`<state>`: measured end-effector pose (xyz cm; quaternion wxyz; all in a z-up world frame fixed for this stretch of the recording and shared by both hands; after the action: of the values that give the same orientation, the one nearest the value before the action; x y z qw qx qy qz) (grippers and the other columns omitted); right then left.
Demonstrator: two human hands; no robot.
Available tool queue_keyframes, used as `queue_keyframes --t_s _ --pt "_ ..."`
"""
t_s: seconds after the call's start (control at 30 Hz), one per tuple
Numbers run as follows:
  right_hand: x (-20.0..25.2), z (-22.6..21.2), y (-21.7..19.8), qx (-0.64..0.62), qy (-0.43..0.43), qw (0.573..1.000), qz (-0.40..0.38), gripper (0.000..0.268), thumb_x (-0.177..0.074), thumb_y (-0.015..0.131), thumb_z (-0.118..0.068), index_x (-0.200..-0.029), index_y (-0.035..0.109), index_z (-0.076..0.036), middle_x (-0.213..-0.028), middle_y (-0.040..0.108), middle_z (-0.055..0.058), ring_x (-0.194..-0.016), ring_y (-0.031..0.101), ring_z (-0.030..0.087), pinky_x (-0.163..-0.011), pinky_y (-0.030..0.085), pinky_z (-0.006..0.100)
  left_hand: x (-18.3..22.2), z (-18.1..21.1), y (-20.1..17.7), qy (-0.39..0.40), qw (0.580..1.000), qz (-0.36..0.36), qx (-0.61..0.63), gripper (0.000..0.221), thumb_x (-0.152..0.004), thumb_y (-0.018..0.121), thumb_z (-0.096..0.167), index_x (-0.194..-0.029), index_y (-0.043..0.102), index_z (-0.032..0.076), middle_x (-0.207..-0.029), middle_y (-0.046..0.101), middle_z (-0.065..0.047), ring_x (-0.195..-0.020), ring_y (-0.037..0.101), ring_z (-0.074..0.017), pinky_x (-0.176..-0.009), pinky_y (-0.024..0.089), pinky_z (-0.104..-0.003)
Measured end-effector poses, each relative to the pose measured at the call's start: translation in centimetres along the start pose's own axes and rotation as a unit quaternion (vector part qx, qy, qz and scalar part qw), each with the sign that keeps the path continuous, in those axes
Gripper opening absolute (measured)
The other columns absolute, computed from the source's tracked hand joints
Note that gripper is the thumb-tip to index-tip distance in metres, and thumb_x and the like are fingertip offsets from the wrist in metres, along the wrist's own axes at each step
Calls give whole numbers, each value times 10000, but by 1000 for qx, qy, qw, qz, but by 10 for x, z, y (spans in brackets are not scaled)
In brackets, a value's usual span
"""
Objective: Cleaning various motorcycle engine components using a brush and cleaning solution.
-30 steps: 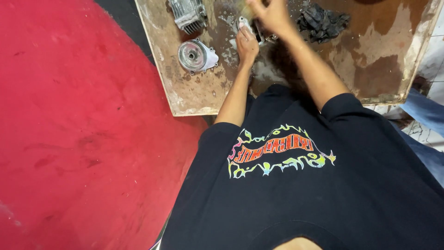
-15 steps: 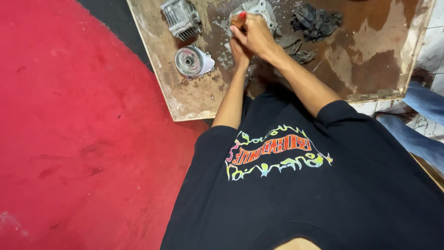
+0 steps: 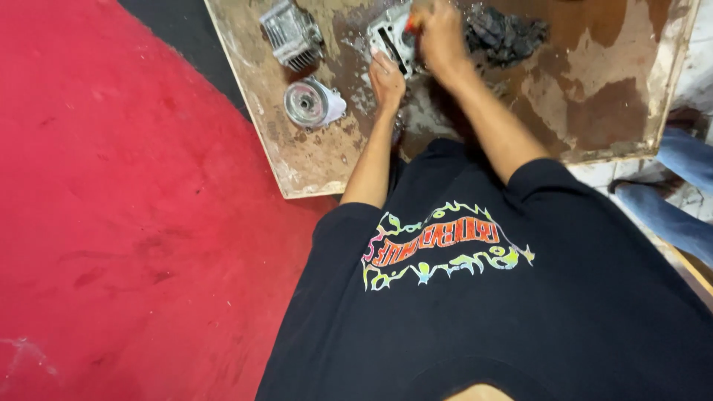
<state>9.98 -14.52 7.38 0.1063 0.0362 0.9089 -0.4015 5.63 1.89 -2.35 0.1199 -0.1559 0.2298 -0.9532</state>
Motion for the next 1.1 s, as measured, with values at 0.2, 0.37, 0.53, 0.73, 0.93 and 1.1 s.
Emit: queue_keyframes --t_s 0.2,0.37,0.53,0.73,0.93,1.1 --pt "7 -65 11 -107 18 987 -123 132 -1004 729 -63 -1126 773 -39 -1072 738 160 -934 733 269 -821 619 358 7 20 -9 37 991 -38 123 594 -1090 268 401 -865 589 -45 -735 638 -200 -670 607 -367 -631 484 -532" --pt "-28 -33 -5 -354 88 928 -71 159 -1053 723 -116 -1185 737 -29 -1091 763 122 -954 748 209 -853 608 382 4 27 -10 54 997 5 49 643 -1104 216 430 -856 578 -40 -687 623 -184 -643 599 -355 -664 467 -523" --pt "-40 -9 -25 -158 -4 987 23 162 -1046 758 -124 -990 697 16 -939 728 158 -822 688 226 -775 587 384 7 33 -14 -12 1000 -9 1 732 -1138 179 453 -742 508 -68 -628 554 -188 -600 542 -360 -642 443 -515" --pt "-12 -59 57 -146 -17 985 -86 281 -1020 566 105 -1163 760 -38 -1052 737 190 -933 718 242 -802 659 389 -4 -29 6 2 995 -20 93 567 -1091 273 425 -1058 597 -40 -840 645 -112 -781 645 -272 -773 525 -425" --pt "-21 -83 43 -328 121 925 -150 235 -1043 655 -210 -1060 754 3 -1020 761 138 -824 745 182 -726 598 354 -3 -46 12 21 973 -109 200 388 -1043 463 355 -1162 588 7 -1045 668 -113 -973 670 -252 -891 565 -396" --pt "-18 -7 -10 -235 194 950 -61 231 -1068 648 -241 -1054 753 -36 -837 732 81 -622 624 174 -579 512 325 0 1 1 2 999 -39 9 696 -1141 261 443 -1021 637 -131 -894 683 -240 -872 676 -372 -840 554 -455"
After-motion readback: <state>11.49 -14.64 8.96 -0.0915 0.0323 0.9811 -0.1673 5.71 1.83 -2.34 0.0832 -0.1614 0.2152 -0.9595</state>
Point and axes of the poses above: each hand's wrist, its own x-axis away from the middle knuckle, its own y-axis out of the palm, z = x × y, the point moved 6 cm from there along -x, towards the middle knuckle
